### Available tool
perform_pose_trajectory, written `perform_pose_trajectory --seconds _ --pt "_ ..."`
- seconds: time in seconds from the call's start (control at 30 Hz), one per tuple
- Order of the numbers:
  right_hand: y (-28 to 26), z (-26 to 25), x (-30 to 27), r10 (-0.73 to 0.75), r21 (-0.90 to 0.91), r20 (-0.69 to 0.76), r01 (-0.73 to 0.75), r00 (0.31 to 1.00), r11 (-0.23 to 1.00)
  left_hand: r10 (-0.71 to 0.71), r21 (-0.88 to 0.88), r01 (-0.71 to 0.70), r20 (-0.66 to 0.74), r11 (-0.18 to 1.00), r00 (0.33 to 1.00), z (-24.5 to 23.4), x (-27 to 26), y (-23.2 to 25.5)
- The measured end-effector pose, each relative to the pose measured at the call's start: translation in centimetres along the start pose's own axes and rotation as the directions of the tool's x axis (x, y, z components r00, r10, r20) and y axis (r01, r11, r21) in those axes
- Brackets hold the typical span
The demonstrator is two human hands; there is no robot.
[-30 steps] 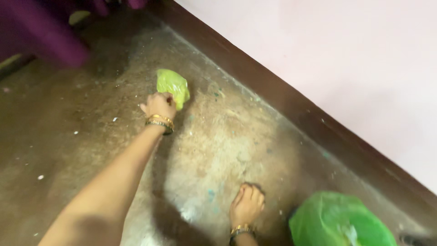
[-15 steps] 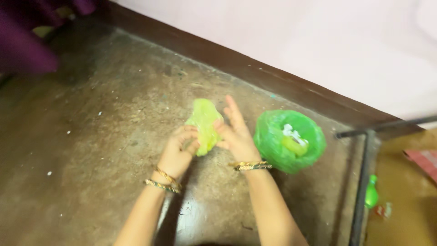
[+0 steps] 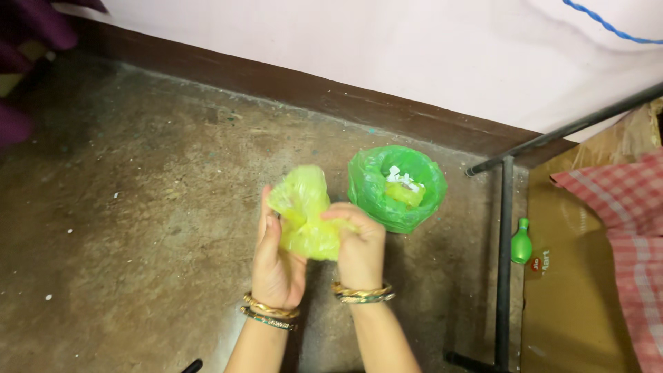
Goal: The person cleans a dirty floor by hand, picking up small debris and placing it into a green plastic bag. They then gather a yellow plastic bag from the floor, crumple it, and put it into the green bag, which is placed inside a small blue bucket.
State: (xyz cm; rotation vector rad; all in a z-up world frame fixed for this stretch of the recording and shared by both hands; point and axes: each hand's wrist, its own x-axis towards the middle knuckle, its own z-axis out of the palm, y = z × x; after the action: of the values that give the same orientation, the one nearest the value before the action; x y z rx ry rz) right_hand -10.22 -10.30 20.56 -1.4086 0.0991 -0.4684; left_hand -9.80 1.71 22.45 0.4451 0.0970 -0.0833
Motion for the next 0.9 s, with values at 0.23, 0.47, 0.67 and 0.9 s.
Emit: perform_pose_trajectory --seconds 0.23,0.47,0.67,0.9 --pt "-0.2 0.6 -1.9 -0.132 -0.519 0.082 0.156 0.988 0.841 -0.040 0.250 0.073 -0.134 0.965 0.990 -1.6 2.6 -4.1" --pt "-0.9 0.8 -3.2 -0.144 -0.057 0.044 0.146 0.989 0.988 -0.095 0.102 0.103 -0.075 0.989 0.993 -3.4 3.2 -5.2" --pt "0.7 1.4 -2.6 0.253 0.206 -0.121 -0.225 0.960 0.952 -0.260 0.014 0.260 0.098 0.966 0.961 -4.4 1.3 -7.1" --pt "2.8 -0.6 -1.7 0.264 0.242 -0.329 -0.189 0.907 0.951 -0.222 0.035 0.227 -0.098 0.973 0.970 -1.9 -0.3 -6.8"
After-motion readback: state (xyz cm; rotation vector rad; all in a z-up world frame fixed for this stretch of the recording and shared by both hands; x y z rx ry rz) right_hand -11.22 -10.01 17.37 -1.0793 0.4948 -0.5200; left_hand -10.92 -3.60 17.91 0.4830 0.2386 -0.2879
